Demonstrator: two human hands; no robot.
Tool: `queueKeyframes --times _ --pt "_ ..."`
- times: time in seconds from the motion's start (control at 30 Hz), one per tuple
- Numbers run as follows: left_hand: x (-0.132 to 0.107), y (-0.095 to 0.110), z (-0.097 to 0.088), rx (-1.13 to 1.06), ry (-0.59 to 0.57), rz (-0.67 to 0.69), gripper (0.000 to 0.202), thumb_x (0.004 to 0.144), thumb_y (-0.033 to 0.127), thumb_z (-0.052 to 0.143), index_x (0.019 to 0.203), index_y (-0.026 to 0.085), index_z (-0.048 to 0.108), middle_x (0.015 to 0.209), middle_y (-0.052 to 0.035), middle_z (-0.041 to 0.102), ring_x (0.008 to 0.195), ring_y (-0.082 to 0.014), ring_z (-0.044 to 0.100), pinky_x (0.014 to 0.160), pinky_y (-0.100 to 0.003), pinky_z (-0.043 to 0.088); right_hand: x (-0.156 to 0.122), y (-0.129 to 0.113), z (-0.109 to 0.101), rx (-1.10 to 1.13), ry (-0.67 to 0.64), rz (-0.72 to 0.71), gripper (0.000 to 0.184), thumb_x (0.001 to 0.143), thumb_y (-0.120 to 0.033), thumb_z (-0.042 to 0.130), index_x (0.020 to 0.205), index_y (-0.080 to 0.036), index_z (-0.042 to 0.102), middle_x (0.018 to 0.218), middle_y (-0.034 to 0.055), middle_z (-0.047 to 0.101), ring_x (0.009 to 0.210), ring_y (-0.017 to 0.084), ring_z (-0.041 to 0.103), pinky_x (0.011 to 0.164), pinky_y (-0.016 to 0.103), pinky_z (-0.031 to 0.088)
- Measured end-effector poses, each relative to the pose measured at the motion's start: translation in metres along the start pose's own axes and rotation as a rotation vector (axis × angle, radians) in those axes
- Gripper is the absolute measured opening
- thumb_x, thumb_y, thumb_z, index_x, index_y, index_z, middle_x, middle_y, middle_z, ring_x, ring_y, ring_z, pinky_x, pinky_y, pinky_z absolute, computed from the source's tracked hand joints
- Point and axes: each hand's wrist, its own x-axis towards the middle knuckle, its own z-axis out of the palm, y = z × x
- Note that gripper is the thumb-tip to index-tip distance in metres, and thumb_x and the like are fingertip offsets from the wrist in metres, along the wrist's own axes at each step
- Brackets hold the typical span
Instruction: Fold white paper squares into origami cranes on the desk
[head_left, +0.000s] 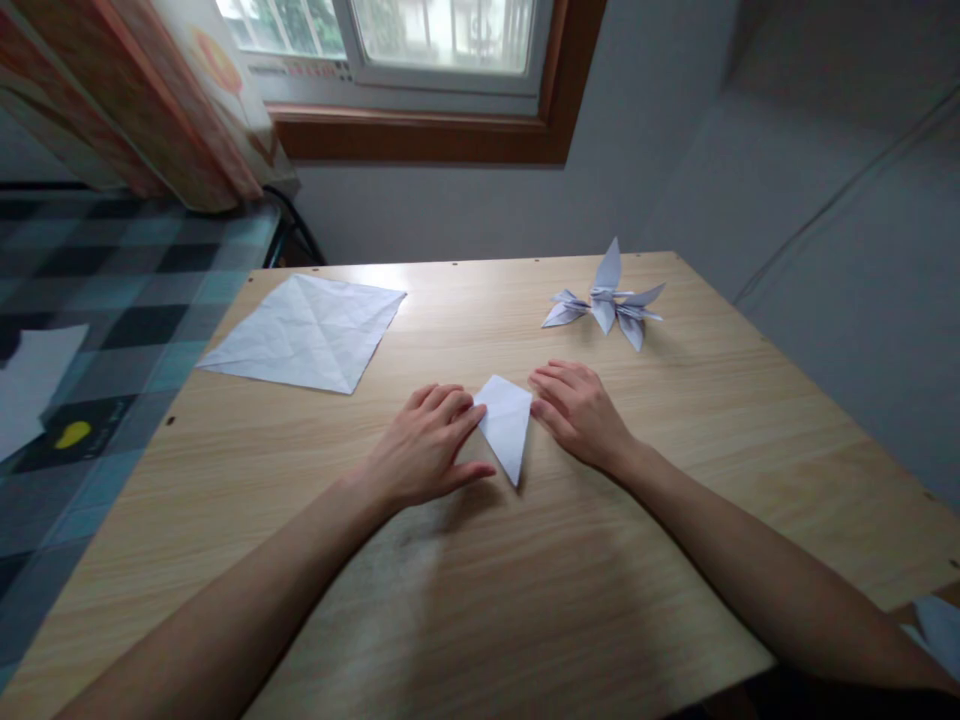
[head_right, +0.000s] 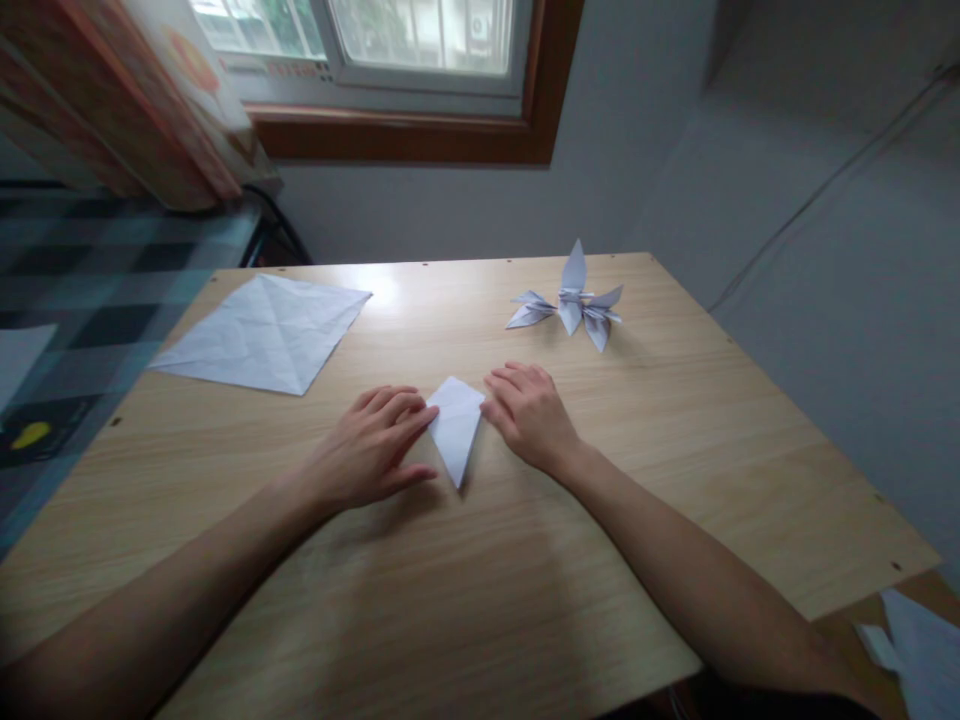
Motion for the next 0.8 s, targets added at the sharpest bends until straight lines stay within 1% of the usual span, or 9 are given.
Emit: queueKeyframes --times 0.1,0.23,0.27,0.37,0.43,0.53,0.63,0.73,0.8 --pt "0.000 0.000 0.001 -0.009 0.040 0.010 0.062 0.087 0.066 0.055 0.121 0.014 0.062 0.115 -0.0142 0.063 0.112 -0.0325 0.055 0.099 -0.048 0.043 -0.001 -0.007 0.002 -0.007 -0.030 -0.043 0.032 0.095 -0.031 0.055 0.121 -0.014 0.065 0.127 0.0137 0.067 0.127 0.033 0.053 0.110 0.054 0.037" --pt "-0.001 0.000 0.002 -0.038 0.059 0.010 0.049 0.089 0.061 0.056 0.106 0.015 0.064 0.113 -0.0138 0.064 0.111 -0.0318 0.056 0.096 -0.047 0.043 -0.002 -0.010 0.003 0.003 -0.041 -0.057 0.034 0.094 -0.018 0.049 0.125 -0.015 0.063 0.129 0.0124 0.067 0.127 0.031 0.053 0.110 0.053 0.037" --pt "-0.001 0.000 0.002 -0.052 0.064 0.012 0.048 0.090 0.060 0.056 0.106 0.015 0.063 0.114 -0.0139 0.064 0.111 -0.0317 0.056 0.096 -0.047 0.043 -0.002 -0.009 0.003 0.013 -0.039 -0.066 0.036 0.093 -0.015 0.049 0.126 -0.016 0.063 0.129 0.0120 0.067 0.127 0.031 0.053 0.110 0.052 0.038" --pt "-0.001 -0.001 0.004 -0.094 0.087 0.021 0.049 0.091 0.058 0.056 0.115 0.015 0.059 0.118 -0.0143 0.064 0.112 -0.0310 0.056 0.096 -0.047 0.044 -0.003 -0.008 0.002 0.053 -0.045 -0.138 0.036 0.091 -0.012 0.050 0.124 -0.015 0.064 0.125 0.0111 0.069 0.124 0.029 0.055 0.108 0.050 0.040" --pt "-0.001 -0.002 0.004 -0.117 0.091 0.022 0.046 0.093 0.054 0.055 0.117 0.015 0.058 0.117 -0.0132 0.065 0.110 -0.0298 0.057 0.094 -0.046 0.045 -0.003 -0.009 0.002 0.081 -0.051 -0.178 0.032 0.092 -0.013 0.051 0.121 -0.016 0.065 0.123 0.0101 0.070 0.123 0.029 0.056 0.107 0.049 0.041" --pt "-0.001 -0.003 0.003 -0.148 0.088 0.015 0.032 0.096 0.044 0.052 0.108 0.016 0.062 0.110 -0.0102 0.068 0.104 -0.0275 0.060 0.091 -0.044 0.046 -0.002 -0.010 0.002 0.111 -0.054 -0.190 0.026 0.093 -0.015 0.052 0.114 -0.018 0.067 0.119 0.0083 0.072 0.120 0.028 0.057 0.106 0.050 0.041" --pt "-0.001 -0.003 0.003 -0.175 0.118 0.001 0.023 0.099 0.034 0.047 0.101 0.018 0.064 0.107 -0.0079 0.070 0.101 -0.0244 0.061 0.090 -0.041 0.047 -0.002 -0.012 0.001 0.155 -0.048 -0.200 0.018 0.093 -0.016 0.054 0.102 -0.019 0.070 0.109 0.0075 0.073 0.116 0.027 0.058 0.105 0.048 0.041" --pt "-0.001 -0.003 0.003 -0.174 0.162 -0.058 0.022 0.099 0.029 0.046 0.090 0.018 0.064 0.101 -0.0073 0.070 0.096 -0.0229 0.061 0.087 -0.040 0.047 -0.001 -0.016 0.000 0.178 -0.048 -0.167 0.013 0.093 -0.023 0.057 0.090 -0.018 0.069 0.102 0.0083 0.073 0.107 0.026 0.061 0.099 0.046 0.043" --pt "0.000 -0.004 0.004 -0.157 0.178 -0.126 0.023 0.097 0.029 0.049 0.082 0.018 0.062 0.100 -0.0082 0.069 0.095 -0.0240 0.059 0.086 -0.041 0.048 -0.001 -0.020 -0.001 0.172 -0.056 -0.126 0.016 0.093 -0.029 0.061 0.085 -0.018 0.068 0.099 0.0090 0.072 0.101 0.026 0.062 0.094 0.046 0.044"
